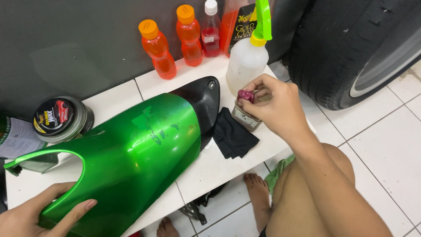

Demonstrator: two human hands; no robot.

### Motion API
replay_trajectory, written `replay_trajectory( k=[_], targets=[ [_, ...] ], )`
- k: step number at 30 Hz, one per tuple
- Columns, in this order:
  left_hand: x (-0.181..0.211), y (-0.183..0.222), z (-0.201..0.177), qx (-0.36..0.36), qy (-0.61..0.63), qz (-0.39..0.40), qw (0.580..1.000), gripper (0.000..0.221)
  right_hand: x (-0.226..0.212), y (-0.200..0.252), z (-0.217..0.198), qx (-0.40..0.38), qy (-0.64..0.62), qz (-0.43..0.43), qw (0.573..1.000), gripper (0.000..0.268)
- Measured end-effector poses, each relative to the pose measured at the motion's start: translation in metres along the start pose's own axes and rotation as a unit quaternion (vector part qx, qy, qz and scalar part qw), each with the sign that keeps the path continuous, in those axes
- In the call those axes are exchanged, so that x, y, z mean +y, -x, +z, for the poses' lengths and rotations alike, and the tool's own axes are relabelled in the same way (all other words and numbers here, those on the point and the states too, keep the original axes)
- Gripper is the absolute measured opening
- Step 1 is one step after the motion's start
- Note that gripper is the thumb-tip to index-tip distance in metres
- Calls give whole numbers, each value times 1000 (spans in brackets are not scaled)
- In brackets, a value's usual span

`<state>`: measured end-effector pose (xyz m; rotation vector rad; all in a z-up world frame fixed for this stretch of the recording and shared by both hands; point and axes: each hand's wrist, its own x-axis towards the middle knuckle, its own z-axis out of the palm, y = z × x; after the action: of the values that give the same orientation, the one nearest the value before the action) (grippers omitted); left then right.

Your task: The person is polishing a green motorcycle fender using a small red abrasive pad. They hold the fender with one hand and rub the surface with the pad in the other, focusing on removing marks and smoothing the paint.

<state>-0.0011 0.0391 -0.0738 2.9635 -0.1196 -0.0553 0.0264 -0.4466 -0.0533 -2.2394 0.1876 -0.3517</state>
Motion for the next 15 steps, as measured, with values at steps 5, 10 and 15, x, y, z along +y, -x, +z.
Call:
replay_trajectory(
  k=[5, 10, 15],
  targets=[
    [22, 3, -9, -4, -30, -79, 996, 48, -14, 21, 39, 5, -62, -112, 992, 23],
    [24, -4, -19, -95, -15, -117, 988, 55, -16, 26, 69, -18, -85, -168, 982, 15],
    [25, -3, -22, -90, 21, -88, 992, 56, -19, 26, 74, -9, -103, -145, 984, 19]
  ],
)
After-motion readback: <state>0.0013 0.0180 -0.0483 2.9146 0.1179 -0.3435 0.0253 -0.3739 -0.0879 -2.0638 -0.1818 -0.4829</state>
